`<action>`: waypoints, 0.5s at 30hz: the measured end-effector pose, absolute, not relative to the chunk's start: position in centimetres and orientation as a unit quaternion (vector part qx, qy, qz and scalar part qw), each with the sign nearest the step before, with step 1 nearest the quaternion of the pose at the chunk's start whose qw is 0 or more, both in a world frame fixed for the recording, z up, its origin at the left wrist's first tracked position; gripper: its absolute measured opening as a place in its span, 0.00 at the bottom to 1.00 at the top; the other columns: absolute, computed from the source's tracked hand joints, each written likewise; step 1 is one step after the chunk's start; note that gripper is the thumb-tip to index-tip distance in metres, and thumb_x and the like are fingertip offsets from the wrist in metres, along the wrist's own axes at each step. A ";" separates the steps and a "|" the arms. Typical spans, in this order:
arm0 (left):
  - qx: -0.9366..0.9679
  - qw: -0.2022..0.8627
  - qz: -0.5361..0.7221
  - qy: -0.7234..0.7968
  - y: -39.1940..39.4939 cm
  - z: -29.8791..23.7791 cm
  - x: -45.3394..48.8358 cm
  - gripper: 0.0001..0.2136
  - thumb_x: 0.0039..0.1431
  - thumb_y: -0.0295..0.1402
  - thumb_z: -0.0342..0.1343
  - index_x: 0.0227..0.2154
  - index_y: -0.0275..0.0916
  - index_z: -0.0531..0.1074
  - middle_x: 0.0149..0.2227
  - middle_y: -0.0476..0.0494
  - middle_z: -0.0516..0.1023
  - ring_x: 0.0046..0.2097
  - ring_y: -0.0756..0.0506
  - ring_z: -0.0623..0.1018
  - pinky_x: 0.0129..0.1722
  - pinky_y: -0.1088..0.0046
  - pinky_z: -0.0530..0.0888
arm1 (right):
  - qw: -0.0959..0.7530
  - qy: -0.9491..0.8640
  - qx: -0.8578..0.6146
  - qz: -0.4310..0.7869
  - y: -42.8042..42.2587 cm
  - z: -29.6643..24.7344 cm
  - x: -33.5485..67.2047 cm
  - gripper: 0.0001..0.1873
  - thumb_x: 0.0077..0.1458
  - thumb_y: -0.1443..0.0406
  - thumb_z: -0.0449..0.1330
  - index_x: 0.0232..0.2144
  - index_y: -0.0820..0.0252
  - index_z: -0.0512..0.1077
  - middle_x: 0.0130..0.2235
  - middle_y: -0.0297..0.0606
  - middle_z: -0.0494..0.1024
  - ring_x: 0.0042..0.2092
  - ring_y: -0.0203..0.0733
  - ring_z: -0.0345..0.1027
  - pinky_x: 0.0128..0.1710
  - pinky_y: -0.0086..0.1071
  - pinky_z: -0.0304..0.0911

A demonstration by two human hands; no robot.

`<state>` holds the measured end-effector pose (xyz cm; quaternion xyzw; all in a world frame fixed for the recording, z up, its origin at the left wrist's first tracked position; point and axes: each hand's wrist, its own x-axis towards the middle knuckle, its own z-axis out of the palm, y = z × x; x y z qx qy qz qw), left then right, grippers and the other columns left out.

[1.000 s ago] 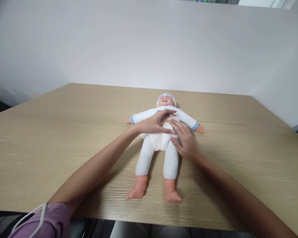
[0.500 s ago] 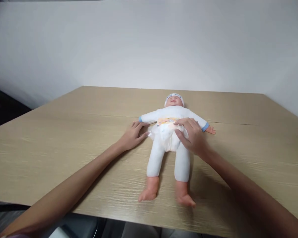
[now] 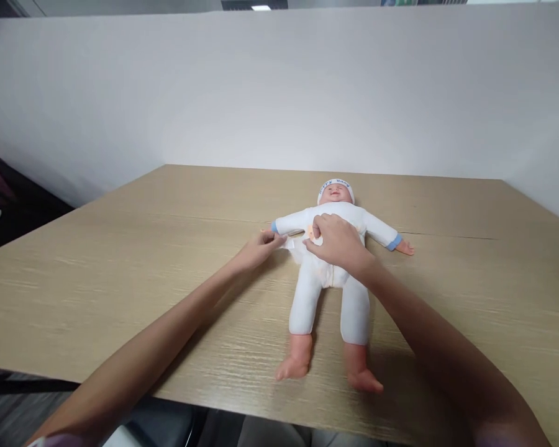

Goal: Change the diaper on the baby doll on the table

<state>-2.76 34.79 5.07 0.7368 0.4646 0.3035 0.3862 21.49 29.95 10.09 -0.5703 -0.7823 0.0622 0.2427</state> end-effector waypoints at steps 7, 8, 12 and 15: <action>0.706 0.475 0.348 0.394 36.0 7.5 2.9 0.25 0.62 0.56 0.60 0.22 0.39 0.67 0.24 0.51 0.65 0.30 0.49 0.64 0.33 0.70 0.63 | 0.262 -0.786 -0.551 0.099 29.5 10.8 21.5 0.20 0.60 0.52 0.67 0.28 0.53 0.62 0.34 0.35 0.76 0.37 0.45 0.69 0.36 0.37 0.55; 0.703 0.486 0.351 0.382 36.0 7.4 3.6 0.25 0.62 0.56 0.60 0.23 0.39 0.69 0.24 0.50 0.66 0.30 0.49 0.66 0.33 0.69 0.65 | 0.263 -0.785 -0.552 0.095 29.6 10.7 21.5 0.20 0.61 0.53 0.66 0.27 0.53 0.62 0.33 0.35 0.76 0.37 0.45 0.69 0.36 0.37 0.54; 0.691 0.506 0.380 0.350 36.1 6.0 4.7 0.25 0.69 0.56 0.49 0.31 0.38 0.73 0.31 0.46 0.73 0.34 0.46 0.73 0.38 0.68 0.72 | 0.265 -0.774 -0.570 0.079 30.5 10.1 21.9 0.20 0.67 0.58 0.57 0.24 0.53 0.58 0.28 0.35 0.73 0.32 0.43 0.65 0.33 0.38 0.50; 0.684 0.488 0.411 0.353 36.2 4.8 4.1 0.19 0.68 0.52 0.55 0.45 0.39 0.72 0.42 0.44 0.76 0.41 0.45 0.75 0.42 0.68 0.74 | 0.264 -0.768 -0.577 0.089 30.8 9.9 22.1 0.19 0.67 0.60 0.55 0.23 0.53 0.58 0.26 0.34 0.71 0.30 0.42 0.62 0.32 0.38 0.49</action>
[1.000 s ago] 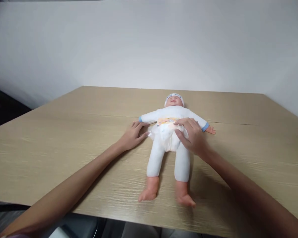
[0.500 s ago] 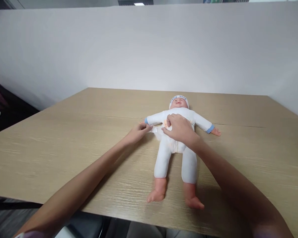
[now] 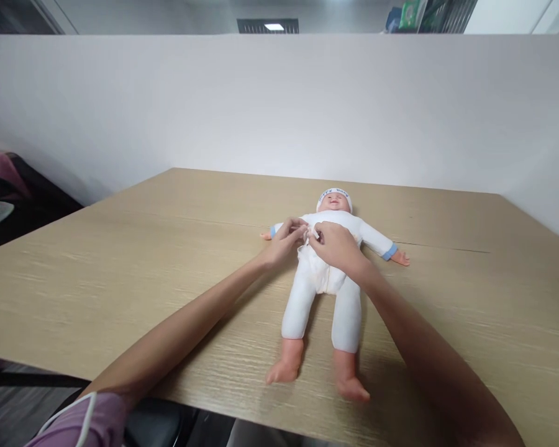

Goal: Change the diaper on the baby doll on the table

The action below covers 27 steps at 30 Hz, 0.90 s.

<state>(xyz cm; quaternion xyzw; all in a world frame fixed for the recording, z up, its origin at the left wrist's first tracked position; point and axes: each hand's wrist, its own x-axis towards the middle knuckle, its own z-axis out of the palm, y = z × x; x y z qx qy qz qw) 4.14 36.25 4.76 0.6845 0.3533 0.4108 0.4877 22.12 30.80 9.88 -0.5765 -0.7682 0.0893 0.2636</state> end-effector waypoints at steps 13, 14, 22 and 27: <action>0.697 0.366 0.444 0.428 34.4 5.1 3.9 0.13 0.70 0.46 0.56 0.44 0.42 0.69 0.44 0.43 0.75 0.42 0.44 0.72 0.45 0.66 0.70 | 0.433 -0.711 -0.538 0.134 29.3 10.7 23.1 0.06 0.57 0.66 0.56 0.32 0.51 0.60 0.32 0.33 0.70 0.33 0.43 0.65 0.36 0.37 0.62; 0.700 0.342 0.455 0.430 33.2 5.6 3.6 0.12 0.71 0.45 0.55 0.46 0.42 0.68 0.48 0.42 0.76 0.45 0.43 0.72 0.48 0.65 0.70 | 0.442 -0.720 -0.520 0.124 27.8 10.8 22.9 0.06 0.58 0.66 0.57 0.33 0.51 0.61 0.33 0.34 0.71 0.34 0.44 0.66 0.37 0.37 0.63; 0.920 0.234 0.220 0.223 24.0 8.0 0.3 0.11 0.77 0.41 0.52 0.42 0.43 0.75 0.43 0.48 0.83 0.47 0.42 0.74 0.52 0.59 0.62 | 0.271 -0.808 -0.484 0.198 15.2 7.7 24.0 0.06 0.67 0.62 0.61 0.36 0.50 0.66 0.35 0.34 0.78 0.35 0.47 0.75 0.35 0.40 0.69; 0.907 0.223 0.193 0.301 24.9 6.4 1.0 0.12 0.75 0.44 0.55 0.40 0.42 0.73 0.38 0.48 0.80 0.44 0.41 0.73 0.50 0.60 0.63 | 0.230 -0.752 -0.605 0.122 16.3 6.0 26.4 0.05 0.71 0.60 0.59 0.43 0.52 0.72 0.34 0.32 0.81 0.32 0.43 0.75 0.34 0.35 0.62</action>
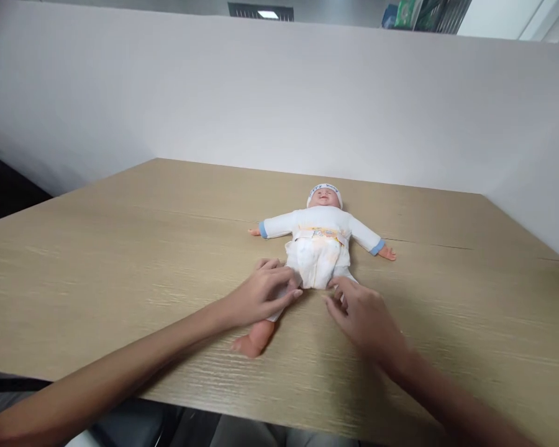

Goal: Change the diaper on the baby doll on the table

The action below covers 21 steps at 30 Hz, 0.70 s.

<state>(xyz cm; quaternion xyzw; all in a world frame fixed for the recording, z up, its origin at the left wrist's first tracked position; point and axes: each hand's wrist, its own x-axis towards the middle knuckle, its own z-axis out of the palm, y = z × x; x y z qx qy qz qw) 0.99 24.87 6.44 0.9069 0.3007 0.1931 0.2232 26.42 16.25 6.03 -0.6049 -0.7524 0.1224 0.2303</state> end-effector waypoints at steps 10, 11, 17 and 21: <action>0.877 0.195 0.217 0.382 25.5 5.6 3.4 0.18 0.70 0.46 0.62 0.29 0.41 0.67 0.28 0.50 0.73 0.38 0.41 0.74 0.45 0.62 0.63 | 0.255 -0.759 -0.598 0.025 17.2 4.2 24.8 0.07 0.69 0.61 0.61 0.37 0.55 0.73 0.36 0.35 0.79 0.35 0.44 0.76 0.33 0.35 0.60; 0.877 0.200 0.223 0.375 25.5 5.5 3.3 0.17 0.70 0.45 0.61 0.29 0.41 0.68 0.28 0.51 0.73 0.38 0.42 0.74 0.45 0.62 0.63 | 0.261 -0.758 -0.597 0.016 17.1 4.0 24.7 0.06 0.69 0.60 0.61 0.38 0.55 0.73 0.37 0.36 0.79 0.35 0.44 0.76 0.33 0.35 0.61; 0.879 0.191 0.292 0.325 25.5 4.9 2.6 0.07 0.72 0.39 0.58 0.39 0.41 0.75 0.49 0.43 0.80 0.51 0.40 0.76 0.51 0.60 0.66 | 0.287 -0.746 -0.600 0.029 16.7 3.7 24.5 0.07 0.69 0.60 0.59 0.46 0.54 0.73 0.48 0.41 0.79 0.45 0.49 0.78 0.41 0.39 0.71; 0.882 0.185 0.299 0.312 25.5 4.8 2.6 0.07 0.73 0.38 0.57 0.41 0.41 0.74 0.55 0.42 0.79 0.52 0.39 0.76 0.52 0.58 0.67 | 0.293 -0.758 -0.581 0.048 16.4 3.8 24.4 0.14 0.68 0.61 0.60 0.54 0.55 0.71 0.58 0.47 0.77 0.58 0.56 0.74 0.55 0.46 0.72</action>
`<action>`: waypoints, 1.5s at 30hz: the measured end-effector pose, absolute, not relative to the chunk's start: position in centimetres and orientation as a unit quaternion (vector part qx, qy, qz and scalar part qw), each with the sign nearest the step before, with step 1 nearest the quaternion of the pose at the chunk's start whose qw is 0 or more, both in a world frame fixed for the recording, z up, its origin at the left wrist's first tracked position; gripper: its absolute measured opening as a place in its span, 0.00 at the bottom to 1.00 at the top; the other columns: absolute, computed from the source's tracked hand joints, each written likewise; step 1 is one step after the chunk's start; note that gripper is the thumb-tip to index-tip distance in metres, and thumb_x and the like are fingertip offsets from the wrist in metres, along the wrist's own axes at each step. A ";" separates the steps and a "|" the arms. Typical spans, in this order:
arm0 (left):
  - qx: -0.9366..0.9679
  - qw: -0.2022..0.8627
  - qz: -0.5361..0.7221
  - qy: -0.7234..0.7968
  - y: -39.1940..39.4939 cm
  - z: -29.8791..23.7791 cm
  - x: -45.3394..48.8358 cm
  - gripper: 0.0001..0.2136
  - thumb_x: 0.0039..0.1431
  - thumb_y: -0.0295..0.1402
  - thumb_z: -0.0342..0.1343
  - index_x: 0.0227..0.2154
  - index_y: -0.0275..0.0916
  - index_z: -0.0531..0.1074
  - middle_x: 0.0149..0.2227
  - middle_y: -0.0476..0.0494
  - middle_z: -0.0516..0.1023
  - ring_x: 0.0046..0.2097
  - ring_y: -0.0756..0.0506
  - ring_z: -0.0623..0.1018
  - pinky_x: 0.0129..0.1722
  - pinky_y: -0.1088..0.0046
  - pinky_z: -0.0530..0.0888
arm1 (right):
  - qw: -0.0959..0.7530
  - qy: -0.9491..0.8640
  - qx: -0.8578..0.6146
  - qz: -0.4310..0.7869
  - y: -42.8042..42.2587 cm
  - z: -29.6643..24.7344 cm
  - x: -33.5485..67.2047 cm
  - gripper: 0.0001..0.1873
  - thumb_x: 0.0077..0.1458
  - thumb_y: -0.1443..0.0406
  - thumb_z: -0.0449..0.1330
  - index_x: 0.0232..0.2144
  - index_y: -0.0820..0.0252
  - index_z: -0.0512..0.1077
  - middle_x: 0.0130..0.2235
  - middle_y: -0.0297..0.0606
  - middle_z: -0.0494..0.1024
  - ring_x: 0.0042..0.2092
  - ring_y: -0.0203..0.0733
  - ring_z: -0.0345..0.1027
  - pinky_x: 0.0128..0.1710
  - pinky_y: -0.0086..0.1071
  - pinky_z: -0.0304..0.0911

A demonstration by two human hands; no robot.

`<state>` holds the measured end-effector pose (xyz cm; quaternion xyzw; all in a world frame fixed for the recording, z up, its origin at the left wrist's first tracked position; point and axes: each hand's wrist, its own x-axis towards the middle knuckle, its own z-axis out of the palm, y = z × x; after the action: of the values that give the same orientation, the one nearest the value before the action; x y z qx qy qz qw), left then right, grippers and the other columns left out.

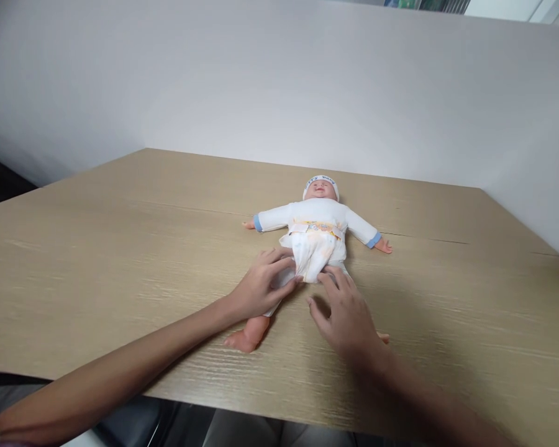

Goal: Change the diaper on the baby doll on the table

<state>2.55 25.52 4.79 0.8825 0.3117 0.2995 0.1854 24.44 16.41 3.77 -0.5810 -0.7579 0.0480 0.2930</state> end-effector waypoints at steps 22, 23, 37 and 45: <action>0.758 0.398 0.381 0.349 26.7 4.1 3.4 0.16 0.56 0.39 0.66 0.35 0.43 0.63 0.34 0.52 0.71 0.37 0.46 0.71 0.39 0.70 0.68 | 0.397 -0.633 -0.633 0.203 18.3 4.6 25.1 0.17 0.60 0.53 0.63 0.45 0.54 0.66 0.32 0.30 0.79 0.25 0.39 0.65 0.30 0.33 0.60; 0.742 0.420 0.394 0.343 26.7 3.9 3.5 0.17 0.55 0.39 0.67 0.36 0.43 0.62 0.36 0.52 0.72 0.38 0.47 0.72 0.39 0.70 0.69 | 0.409 -0.626 -0.630 0.211 18.5 4.7 25.3 0.19 0.59 0.52 0.64 0.45 0.54 0.66 0.35 0.33 0.82 0.25 0.38 0.66 0.30 0.33 0.61; 0.795 0.343 0.294 0.404 26.1 4.8 2.9 0.15 0.61 0.46 0.65 0.30 0.39 0.76 0.30 0.49 0.77 0.37 0.43 0.73 0.40 0.66 0.69 | 0.369 -0.667 -0.628 0.159 18.2 5.5 25.5 0.15 0.65 0.51 0.63 0.36 0.55 0.79 0.37 0.39 0.85 0.34 0.45 0.71 0.34 0.36 0.60; 0.648 0.596 0.296 0.370 26.4 5.6 2.2 0.19 0.60 0.49 0.67 0.48 0.42 0.80 0.51 0.40 0.85 0.52 0.35 0.81 0.52 0.57 0.78 | 0.395 -0.579 -0.644 0.307 18.9 4.9 26.5 0.22 0.59 0.43 0.65 0.33 0.56 0.77 0.22 0.25 0.58 0.24 0.36 0.50 0.23 0.31 0.46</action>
<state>2.16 26.38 5.58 0.6478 0.3703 0.2964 0.5962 26.48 18.89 4.93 -0.6440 -0.5788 0.3070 0.3950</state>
